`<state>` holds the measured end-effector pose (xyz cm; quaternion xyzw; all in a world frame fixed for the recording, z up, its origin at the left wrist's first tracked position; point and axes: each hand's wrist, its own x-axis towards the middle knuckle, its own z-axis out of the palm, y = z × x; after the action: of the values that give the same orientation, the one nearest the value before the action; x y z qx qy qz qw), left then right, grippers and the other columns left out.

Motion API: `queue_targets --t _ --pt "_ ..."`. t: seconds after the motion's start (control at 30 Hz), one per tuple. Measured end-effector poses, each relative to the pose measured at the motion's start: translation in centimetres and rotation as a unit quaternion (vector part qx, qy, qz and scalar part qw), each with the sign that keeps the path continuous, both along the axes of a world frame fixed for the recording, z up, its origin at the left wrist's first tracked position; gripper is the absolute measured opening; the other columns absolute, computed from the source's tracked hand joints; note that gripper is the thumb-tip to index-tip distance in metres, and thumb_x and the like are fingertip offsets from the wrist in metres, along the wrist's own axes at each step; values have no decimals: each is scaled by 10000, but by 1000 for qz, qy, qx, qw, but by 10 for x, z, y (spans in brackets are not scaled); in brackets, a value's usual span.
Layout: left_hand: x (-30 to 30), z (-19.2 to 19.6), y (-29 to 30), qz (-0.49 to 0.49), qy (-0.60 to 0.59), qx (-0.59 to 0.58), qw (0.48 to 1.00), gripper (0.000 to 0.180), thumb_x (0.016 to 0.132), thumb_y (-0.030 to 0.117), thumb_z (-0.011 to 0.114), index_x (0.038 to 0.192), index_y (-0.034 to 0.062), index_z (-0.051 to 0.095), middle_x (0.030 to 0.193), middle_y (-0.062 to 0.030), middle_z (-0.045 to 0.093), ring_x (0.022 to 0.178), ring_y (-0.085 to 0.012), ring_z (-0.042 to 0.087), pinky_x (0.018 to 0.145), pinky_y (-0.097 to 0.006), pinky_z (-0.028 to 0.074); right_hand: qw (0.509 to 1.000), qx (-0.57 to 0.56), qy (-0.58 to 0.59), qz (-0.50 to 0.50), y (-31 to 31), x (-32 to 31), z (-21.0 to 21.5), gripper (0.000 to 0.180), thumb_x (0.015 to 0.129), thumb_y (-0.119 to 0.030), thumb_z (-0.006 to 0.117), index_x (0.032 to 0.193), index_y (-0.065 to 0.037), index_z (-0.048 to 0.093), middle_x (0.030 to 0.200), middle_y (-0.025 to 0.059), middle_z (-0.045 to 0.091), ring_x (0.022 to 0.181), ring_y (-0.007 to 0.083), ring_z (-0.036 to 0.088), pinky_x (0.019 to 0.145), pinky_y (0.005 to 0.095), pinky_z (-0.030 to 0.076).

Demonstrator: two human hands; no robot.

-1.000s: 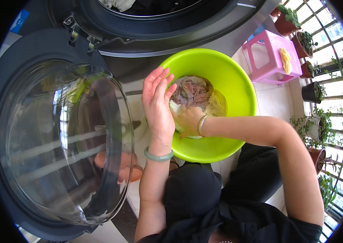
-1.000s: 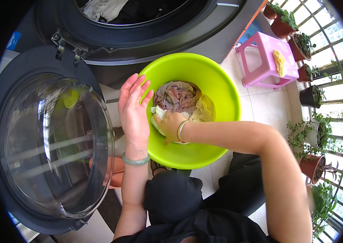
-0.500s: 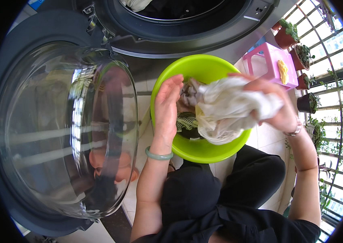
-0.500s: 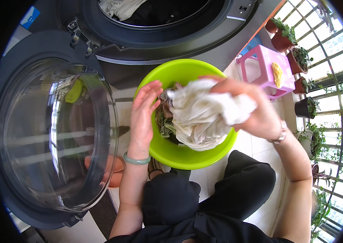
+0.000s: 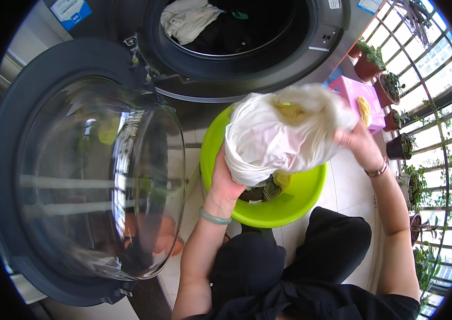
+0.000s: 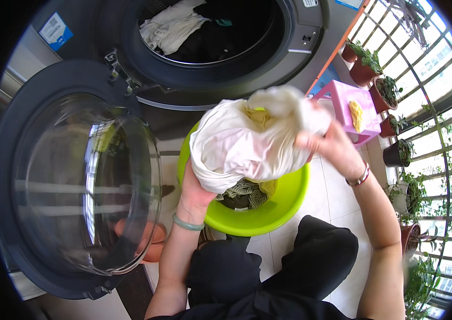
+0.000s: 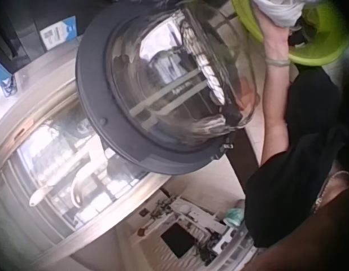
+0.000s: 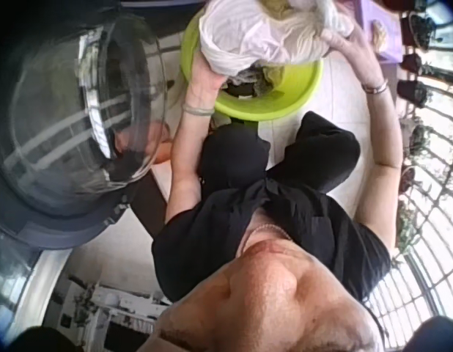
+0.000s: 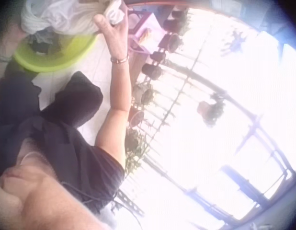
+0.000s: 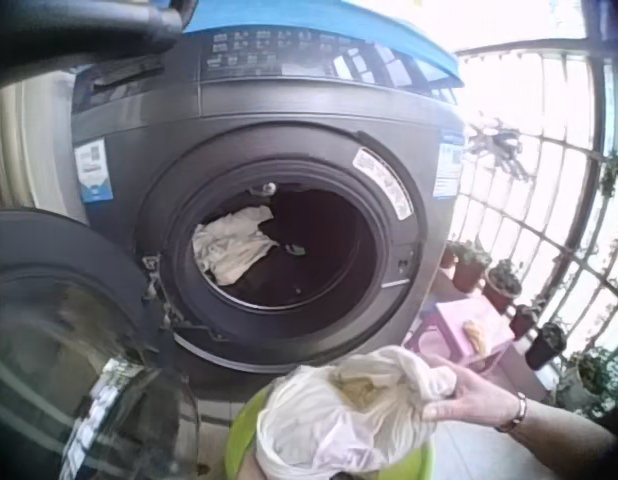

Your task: The person loads wet clothes from a green basin into a front-loading washing machine, closes the door, and starts the cycle. They then hang a pair of yellow socks and a pink shirt on a drying rack on the balcony.

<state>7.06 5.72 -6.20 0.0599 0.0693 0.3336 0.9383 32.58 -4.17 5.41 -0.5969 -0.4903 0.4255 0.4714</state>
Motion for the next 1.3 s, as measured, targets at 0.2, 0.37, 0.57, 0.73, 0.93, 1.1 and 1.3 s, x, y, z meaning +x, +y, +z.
queue_targets --t 0.2,0.37,0.57,0.73,0.93,1.1,1.3 --pt "23 38 -10 55 227 204 951 513 998 390 515 1392 64 468 1354 -47 515 1248 -148 482 1049 -296 375 980 -148 118 66 6 -62 -60 932 754 -334 841 1455 -11 320 1371 117 497 1241 187 498 1054 347 396" --pt "18 59 -2 135 249 437 854 877 893 403 679 1522 73 165 1476 -157 329 1317 -251 416 1088 -361 358 988 -59 144 15 26 -64 -66 751 837 -257 775 1411 3 367 1265 71 567 1147 147 549 1003 310 431" --pt "24 82 20 316 207 477 794 810 952 289 571 1543 73 60 1577 -197 153 1381 -283 322 1057 -404 388 910 -33 410 -44 85 -50 -55 420 975 -159 484 1378 -103 379 1291 97 556 1171 245 587 879 470 564" --pt "47 93 50 344 265 450 780 566 1016 217 435 1518 57 228 1586 -117 197 1468 -263 182 1123 -429 278 847 214 486 29 237 -17 -2 428 992 -247 511 1333 -2 426 1345 153 523 1271 326 492 1085 502 410" --pt "39 55 51 268 280 312 867 511 1023 206 438 1495 58 312 1532 -140 324 1420 -250 304 1101 -409 305 924 171 338 -49 260 -7 24 342 976 -295 536 1148 -8 605 1052 151 649 908 300 674 781 395 559" --pt "23 23 42 208 400 296 842 357 1006 207 504 1324 47 520 1311 -98 569 1230 -192 509 1011 -341 385 974 -147 13 173 153 -38 -60 255 938 -203 565 1032 22 642 894 123 699 777 207 699 684 299 567" --pt "17 -8 35 76 440 365 817 358 990 263 547 1299 82 563 1315 -62 574 1237 -161 508 1024 -338 373 766 -193 -434 432 75 -117 -180 217 865 -196 630 975 -33 721 970 136 717 813 285 706 723 371 563"
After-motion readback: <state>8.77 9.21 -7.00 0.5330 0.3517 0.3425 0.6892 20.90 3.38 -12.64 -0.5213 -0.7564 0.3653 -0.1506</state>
